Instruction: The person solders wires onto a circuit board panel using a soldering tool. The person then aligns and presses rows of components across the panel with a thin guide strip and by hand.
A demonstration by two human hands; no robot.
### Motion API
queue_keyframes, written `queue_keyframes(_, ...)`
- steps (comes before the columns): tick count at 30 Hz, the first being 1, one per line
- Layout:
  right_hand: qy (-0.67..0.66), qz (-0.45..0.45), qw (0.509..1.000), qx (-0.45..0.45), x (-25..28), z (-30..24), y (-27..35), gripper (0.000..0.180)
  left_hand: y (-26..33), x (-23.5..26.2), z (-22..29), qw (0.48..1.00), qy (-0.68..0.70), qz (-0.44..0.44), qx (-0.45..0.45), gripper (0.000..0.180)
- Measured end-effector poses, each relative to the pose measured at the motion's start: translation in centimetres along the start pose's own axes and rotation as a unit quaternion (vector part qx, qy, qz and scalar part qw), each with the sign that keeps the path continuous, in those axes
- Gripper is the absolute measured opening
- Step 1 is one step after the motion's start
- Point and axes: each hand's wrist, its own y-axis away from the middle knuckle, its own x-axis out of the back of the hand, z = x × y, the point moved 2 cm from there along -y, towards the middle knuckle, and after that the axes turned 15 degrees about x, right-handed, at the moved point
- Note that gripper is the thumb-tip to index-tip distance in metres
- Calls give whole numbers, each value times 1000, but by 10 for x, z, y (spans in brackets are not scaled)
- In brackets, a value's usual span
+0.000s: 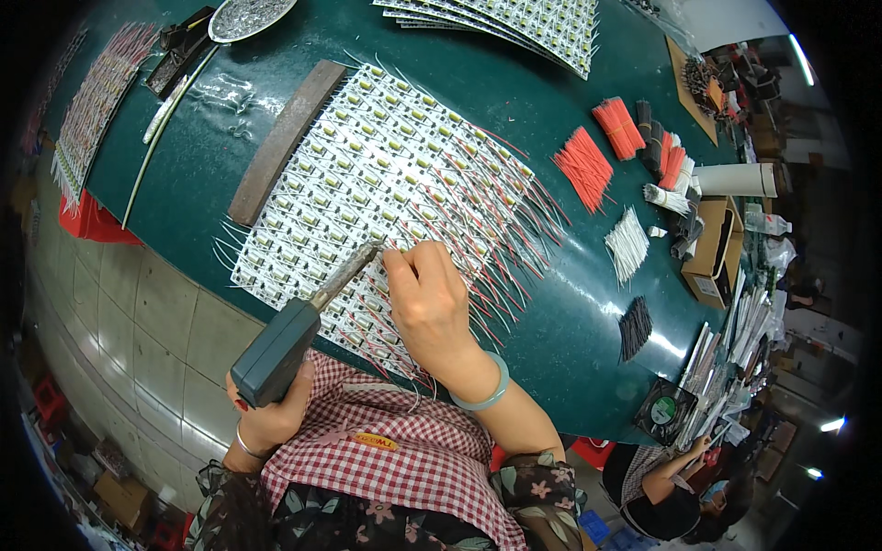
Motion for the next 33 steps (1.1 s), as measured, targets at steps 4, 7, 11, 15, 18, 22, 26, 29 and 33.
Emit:
queue_keyframes(4,3,-3,1000,2,1,-1,-1,28,8,3,-6,1000,-4,-7,22,19)
queue_keyframes(7,8,-1,1000,4,1,-1,-1,28,8,4,-6,1000,-4,-4,24,20)
queue_keyframes(11,6,-2,1000,2,1,-1,-1,27,7,4,-5,1000,-2,-2,17,21)
queue_keyframes(15,10,-1,1000,-2,0,-1,0,26,8,5,-4,1000,3,0,12,24)
queue_keyframes(18,16,-1,1000,1,0,-1,-1,24,12,5,-9,997,53,-5,59,25)
queue_keyframes(22,14,8,1000,1,0,-2,-2,22,26,3,-19,989,100,22,109,24)
queue_keyframes(26,30,19,999,2,-2,-1,1,22,25,4,-17,976,159,15,146,23)
queue_keyframes(29,47,20,999,9,-1,-2,0,22,25,5,-14,983,149,42,98,23)
queue_keyframes(33,49,23,998,19,7,-10,0,23,25,6,-15,984,147,43,94,24)
